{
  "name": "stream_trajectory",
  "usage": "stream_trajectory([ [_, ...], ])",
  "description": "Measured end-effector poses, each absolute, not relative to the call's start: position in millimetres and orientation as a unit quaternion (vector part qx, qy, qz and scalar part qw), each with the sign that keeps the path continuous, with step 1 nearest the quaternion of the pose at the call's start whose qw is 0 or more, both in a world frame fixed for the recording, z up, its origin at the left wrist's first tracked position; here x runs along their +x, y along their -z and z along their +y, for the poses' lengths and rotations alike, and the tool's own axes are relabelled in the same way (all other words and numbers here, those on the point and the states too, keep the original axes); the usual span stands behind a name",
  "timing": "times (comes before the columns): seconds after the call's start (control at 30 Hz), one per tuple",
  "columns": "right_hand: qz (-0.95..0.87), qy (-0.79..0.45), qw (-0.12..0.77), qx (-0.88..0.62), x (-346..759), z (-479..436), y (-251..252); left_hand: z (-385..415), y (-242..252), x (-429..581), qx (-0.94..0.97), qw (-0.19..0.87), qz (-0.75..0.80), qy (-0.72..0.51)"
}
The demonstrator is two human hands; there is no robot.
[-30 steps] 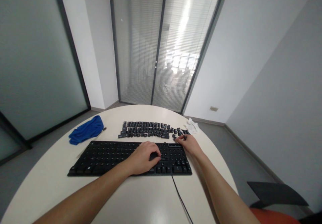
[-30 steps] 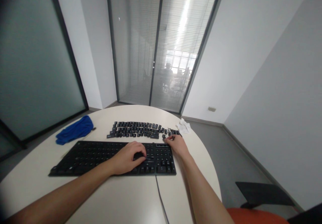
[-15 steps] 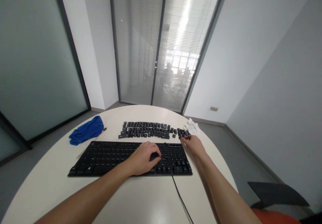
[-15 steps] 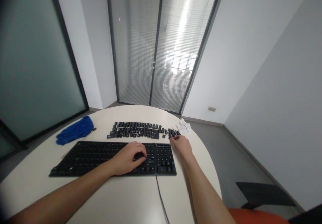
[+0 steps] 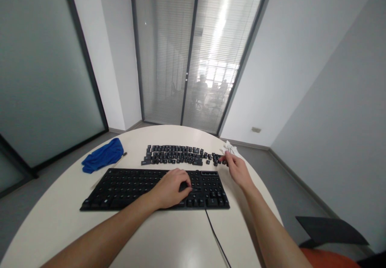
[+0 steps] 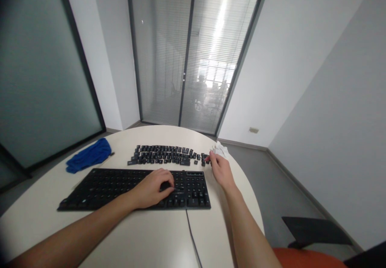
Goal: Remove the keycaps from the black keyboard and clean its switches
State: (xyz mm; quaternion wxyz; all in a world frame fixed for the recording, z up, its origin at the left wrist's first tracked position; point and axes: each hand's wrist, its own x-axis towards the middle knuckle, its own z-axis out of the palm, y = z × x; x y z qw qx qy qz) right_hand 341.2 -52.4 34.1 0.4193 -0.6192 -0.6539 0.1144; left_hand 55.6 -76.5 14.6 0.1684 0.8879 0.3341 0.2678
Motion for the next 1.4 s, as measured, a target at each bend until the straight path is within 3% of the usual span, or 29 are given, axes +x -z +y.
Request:
stream_trajectory([
  [0.4, -0.690, -0.379, 0.405, -0.465, 297.9, -70.8, -34.7, -75.8, -16.5, 51.2, 0.892, 0.100, 0.372, -0.235],
  [1.03, -0.785, -0.341, 0.305, -0.417, 296.1, -84.9, -50.7, -76.4, -13.8, 52.6, 0.888, 0.091, 0.381, -0.240],
  [1.4, -0.704, -0.455, 0.320, -0.442, 316.2, -67.7, -33.6, -75.3, -14.0, 53.4, 0.892, 0.094, 0.372, -0.240],
])
